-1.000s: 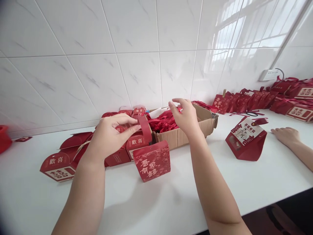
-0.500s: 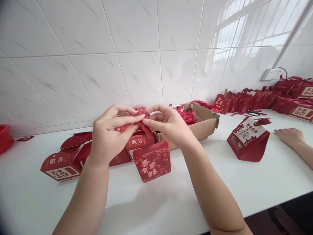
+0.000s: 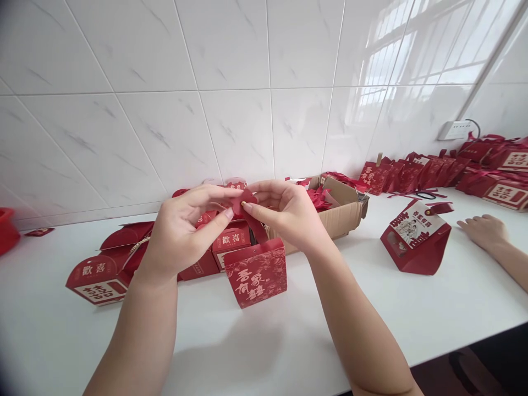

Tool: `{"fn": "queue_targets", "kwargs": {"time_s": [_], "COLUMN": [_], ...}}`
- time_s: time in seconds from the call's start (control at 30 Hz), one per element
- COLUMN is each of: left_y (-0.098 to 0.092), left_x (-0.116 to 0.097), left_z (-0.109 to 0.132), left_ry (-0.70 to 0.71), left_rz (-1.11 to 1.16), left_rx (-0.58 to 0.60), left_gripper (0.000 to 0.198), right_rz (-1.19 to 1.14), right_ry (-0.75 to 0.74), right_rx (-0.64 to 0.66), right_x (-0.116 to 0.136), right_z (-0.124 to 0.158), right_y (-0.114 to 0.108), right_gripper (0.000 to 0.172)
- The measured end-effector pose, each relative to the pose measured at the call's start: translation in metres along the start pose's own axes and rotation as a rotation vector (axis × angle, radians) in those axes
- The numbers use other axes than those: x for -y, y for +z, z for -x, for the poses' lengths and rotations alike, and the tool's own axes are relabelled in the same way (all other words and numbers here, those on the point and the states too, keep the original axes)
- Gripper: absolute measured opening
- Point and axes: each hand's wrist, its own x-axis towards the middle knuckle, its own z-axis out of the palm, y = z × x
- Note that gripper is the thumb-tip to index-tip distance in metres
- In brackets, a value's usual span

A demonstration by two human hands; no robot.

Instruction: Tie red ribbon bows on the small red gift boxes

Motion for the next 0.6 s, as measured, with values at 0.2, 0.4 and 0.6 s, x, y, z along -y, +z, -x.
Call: {"fn": "queue_targets", "kwargs": {"time_s": [0.2,0.4,0.6], "left_y": [0.002,0.008,0.007], "left_x": [0.002,0.001,-0.004], "left_z": [-0.001,-0.002,0.001], "left_ry": [-0.138,-0.086,-0.020], "left_rz": [0.058,0.096,0.149], "left_rx": [-0.074,-0.090,-0.105], "left_gripper": [0.021,0.011,0.005], "right_rz": [0.039,0.044,0.193], "right_ry": [-0.020,-0.094,-0.305], "right_rx": [-0.048,-0.030,-0.104], "right_x": [-0.002,-0.002,0.004], "right_z": [0.000,0.001,0.006], "right_y": [0.000,0.006,0.011], "right_gripper": [0.023,0.011,0.008]}}
